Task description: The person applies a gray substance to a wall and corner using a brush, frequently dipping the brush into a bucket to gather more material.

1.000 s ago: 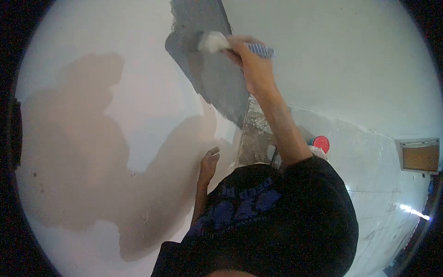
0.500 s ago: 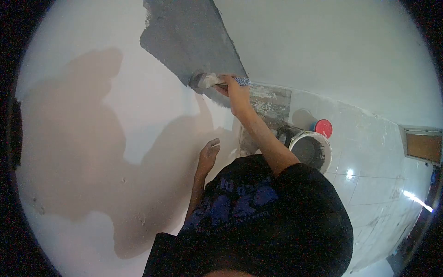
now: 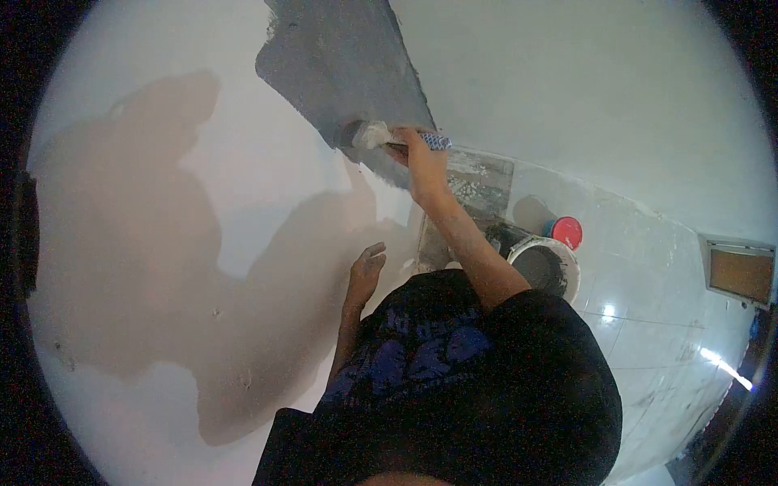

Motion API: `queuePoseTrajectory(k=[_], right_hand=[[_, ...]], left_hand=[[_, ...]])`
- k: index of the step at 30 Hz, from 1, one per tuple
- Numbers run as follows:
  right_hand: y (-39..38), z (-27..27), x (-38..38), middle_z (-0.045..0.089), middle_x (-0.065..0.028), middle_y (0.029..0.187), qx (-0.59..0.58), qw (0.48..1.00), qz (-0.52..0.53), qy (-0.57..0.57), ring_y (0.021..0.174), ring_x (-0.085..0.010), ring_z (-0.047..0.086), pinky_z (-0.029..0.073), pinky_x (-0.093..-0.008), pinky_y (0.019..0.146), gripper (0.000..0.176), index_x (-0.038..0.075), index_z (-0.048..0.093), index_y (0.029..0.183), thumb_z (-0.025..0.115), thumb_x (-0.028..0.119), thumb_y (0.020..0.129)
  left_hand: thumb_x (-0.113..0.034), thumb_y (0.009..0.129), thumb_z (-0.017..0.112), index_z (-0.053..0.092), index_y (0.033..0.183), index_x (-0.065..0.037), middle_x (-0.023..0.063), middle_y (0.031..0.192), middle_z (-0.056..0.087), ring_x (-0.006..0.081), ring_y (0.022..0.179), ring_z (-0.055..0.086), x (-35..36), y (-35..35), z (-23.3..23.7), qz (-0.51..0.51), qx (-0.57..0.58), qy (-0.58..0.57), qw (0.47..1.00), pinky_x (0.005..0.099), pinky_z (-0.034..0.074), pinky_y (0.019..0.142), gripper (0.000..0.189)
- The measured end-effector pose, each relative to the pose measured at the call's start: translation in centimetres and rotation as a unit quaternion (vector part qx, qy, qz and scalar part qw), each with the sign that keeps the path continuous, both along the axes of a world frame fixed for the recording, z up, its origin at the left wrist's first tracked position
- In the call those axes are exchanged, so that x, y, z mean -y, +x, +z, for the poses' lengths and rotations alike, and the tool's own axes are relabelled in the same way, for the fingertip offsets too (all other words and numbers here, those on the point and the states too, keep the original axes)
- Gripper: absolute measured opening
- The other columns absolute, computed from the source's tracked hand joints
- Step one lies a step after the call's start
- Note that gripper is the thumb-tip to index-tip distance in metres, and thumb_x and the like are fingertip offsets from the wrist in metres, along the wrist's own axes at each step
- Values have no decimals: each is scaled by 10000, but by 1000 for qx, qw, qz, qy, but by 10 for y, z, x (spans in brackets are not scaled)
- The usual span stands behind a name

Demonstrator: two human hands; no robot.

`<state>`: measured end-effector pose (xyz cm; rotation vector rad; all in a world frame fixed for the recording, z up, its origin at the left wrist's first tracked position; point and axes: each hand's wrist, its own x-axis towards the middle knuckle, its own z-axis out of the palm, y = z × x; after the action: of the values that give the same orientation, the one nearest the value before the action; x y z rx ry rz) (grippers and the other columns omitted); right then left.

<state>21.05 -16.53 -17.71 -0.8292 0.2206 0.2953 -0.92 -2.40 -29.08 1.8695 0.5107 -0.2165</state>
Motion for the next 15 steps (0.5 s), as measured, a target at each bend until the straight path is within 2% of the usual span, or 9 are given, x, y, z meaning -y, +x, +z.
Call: queuePoseTrajectory(k=[5, 11, 15], right_hand=[[-3, -10, -16, 613, -180, 1045, -23, 999, 1, -28, 964, -268, 637, 553, -352, 912, 224, -91, 590, 997, 540, 89, 874], [-1, 15, -19, 617, -170, 1024, 2, 998, -28, 48, 954, -265, 639, 554, -365, 914, 223, -90, 588, 999, 539, 92, 879], [-4, 5, -7, 624, -157, 995, 4, 999, -37, 10, 921, -250, 642, 553, -361, 911, 211, -77, 603, 986, 548, 97, 881]], left_hand=[[-237, 951, 579, 551, 1283, -34, 143, 1221, 626, 273, 1079, 627, 1, 1, -3, -7, 2, 8, 1000, 425, 461, 959, 390], [-239, 951, 581, 550, 1287, -35, 146, 1220, 626, 273, 1083, 627, 5, 0, 0, -3, 7, -4, 1000, 424, 469, 951, 394], [-239, 952, 582, 548, 1291, -36, 155, 1220, 623, 269, 1094, 620, 4, -1, -4, -1, 7, 4, 1000, 423, 461, 959, 397]])
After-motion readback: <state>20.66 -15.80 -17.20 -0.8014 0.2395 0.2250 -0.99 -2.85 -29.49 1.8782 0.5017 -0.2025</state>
